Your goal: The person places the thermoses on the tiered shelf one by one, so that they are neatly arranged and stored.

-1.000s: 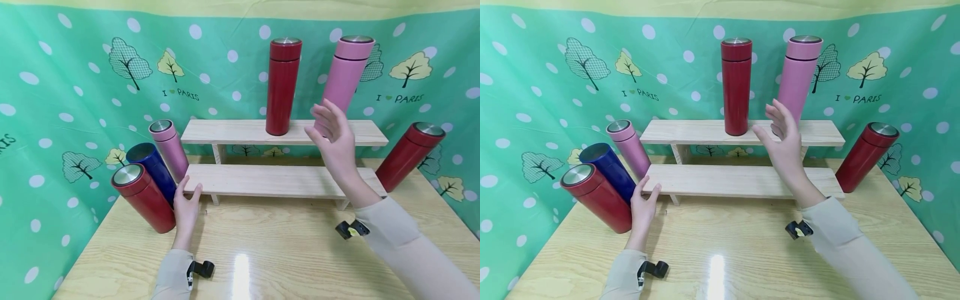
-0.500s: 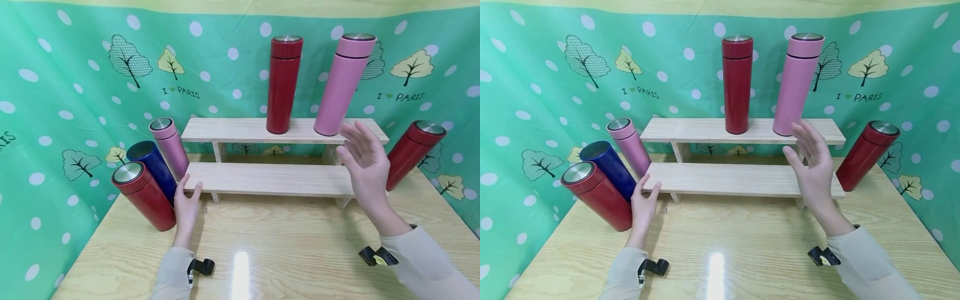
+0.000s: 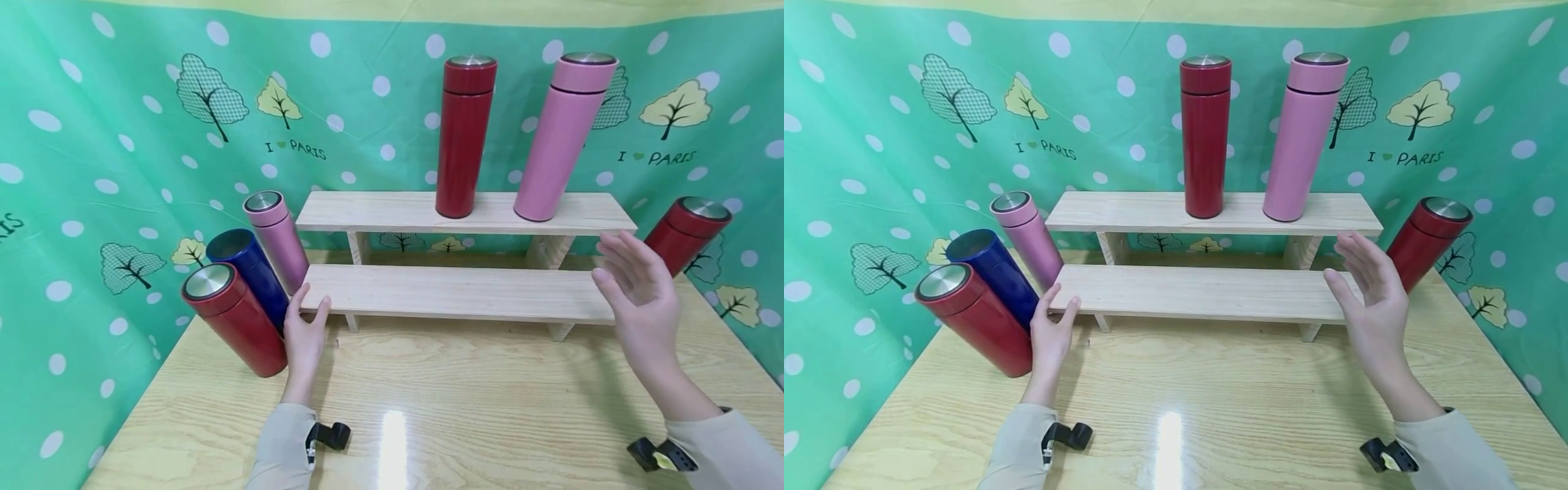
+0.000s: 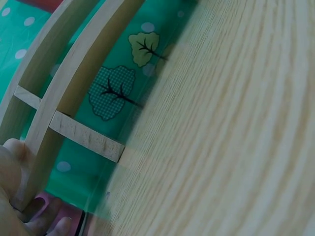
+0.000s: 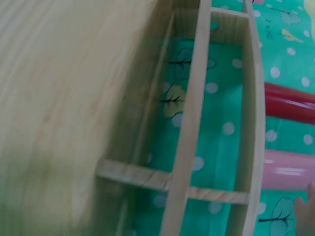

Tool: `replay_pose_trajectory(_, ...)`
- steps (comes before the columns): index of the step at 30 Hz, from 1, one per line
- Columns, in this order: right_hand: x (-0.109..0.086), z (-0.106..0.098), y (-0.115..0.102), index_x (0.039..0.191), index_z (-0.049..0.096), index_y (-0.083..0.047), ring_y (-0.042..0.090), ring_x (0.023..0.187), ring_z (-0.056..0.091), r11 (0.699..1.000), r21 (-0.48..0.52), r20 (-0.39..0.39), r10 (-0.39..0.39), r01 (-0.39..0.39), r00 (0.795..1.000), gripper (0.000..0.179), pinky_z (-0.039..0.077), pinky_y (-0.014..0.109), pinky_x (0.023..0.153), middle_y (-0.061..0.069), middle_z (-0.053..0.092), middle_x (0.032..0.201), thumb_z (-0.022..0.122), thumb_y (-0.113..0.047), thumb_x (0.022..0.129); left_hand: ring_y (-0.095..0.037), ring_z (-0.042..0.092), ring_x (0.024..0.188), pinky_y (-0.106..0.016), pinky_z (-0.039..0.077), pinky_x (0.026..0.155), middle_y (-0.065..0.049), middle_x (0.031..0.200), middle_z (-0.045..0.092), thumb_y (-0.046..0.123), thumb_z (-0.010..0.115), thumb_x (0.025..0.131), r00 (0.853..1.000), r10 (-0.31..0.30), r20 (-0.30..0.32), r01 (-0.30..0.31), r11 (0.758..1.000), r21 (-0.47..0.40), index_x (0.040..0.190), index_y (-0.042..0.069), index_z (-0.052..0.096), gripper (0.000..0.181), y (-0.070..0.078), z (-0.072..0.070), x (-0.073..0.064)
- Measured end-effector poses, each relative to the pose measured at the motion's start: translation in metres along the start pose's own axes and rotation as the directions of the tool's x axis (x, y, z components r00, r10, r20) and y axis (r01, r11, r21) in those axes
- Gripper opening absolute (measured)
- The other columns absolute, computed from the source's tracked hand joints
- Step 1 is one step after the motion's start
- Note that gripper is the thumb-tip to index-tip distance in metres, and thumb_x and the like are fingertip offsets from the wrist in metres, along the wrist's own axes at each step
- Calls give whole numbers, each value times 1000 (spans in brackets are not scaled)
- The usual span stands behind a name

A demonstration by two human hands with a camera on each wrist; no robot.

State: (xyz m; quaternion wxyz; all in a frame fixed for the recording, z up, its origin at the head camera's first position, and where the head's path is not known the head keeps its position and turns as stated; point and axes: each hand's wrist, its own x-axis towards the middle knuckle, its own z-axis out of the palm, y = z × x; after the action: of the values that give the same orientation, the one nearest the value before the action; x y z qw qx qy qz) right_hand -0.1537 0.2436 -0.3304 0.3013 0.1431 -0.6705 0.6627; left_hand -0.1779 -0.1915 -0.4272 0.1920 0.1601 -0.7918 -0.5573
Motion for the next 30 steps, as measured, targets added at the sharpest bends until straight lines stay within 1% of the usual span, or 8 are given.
replay_pose_trajectory(5,-7,-18,5,142,49,0,15,126,54,999,9,-29,47,-47,998,55,41,17,101,11,58,137,59,16,90,-26,31,143,-45,26,115,-11,151,43,32,67,96,1000,4,-1,-4,1000,4,147,14,49,57,-1,1,0)
replay_pose_trajectory(8,-11,-28,8,141,50,-1,14,124,55,996,-35,-63,79,-81,995,56,42,15,100,11,59,136,60,16,89,-26,32,143,-45,27,115,-10,151,43,32,66,96,1000,5,-2,-5,1000,7,147,14,48,57,-1,1,0)
replay_pose_trajectory(10,-14,-35,12,141,50,0,14,123,56,996,-45,-79,78,-82,994,56,43,15,99,11,59,136,60,17,89,-26,32,143,-45,27,115,-10,151,43,32,66,96,1000,6,-3,-6,1000,8,147,15,49,57,-1,1,0)
replay_pose_trajectory(15,-17,-51,18,141,50,-1,13,121,57,982,-170,-106,69,-87,992,56,42,15,100,11,59,136,60,16,89,-26,31,143,-46,27,115,-10,151,43,33,66,96,1000,1,-4,-1,1000,4,147,15,48,57,-1,0,0)
replay_pose_trajectory(19,-19,-62,19,143,50,-4,10,121,57,927,-357,-123,72,-112,990,56,42,14,99,7,59,137,60,13,91,-25,31,144,-45,26,115,-9,152,43,33,66,96,1000,-5,-3,5,1000,4,147,16,48,57,-2,0,0)
replay_pose_trajectory(22,-19,-70,23,144,49,-7,7,121,56,886,-446,-132,75,-127,988,56,41,12,98,3,59,138,61,10,93,-25,31,144,-45,26,115,-9,152,43,33,66,96,1000,-7,-3,7,1000,5,147,16,49,57,-2,1,0)
replay_pose_trajectory(24,-19,-75,26,145,49,-10,5,120,55,864,-482,-139,88,-145,986,56,41,11,98,0,58,138,61,7,94,-25,30,144,-45,26,115,-9,152,43,33,66,96,1000,-7,-2,7,1000,4,147,16,48,57,-2,1,0)
replay_pose_trajectory(30,-16,-93,38,147,46,-16,1,120,53,835,-487,-206,178,-258,962,54,38,8,97,-5,57,138,61,-1,97,-25,31,143,-45,27,115,-10,152,43,32,66,96,1000,-6,-5,6,1000,3,147,15,49,56,-1,1,0)
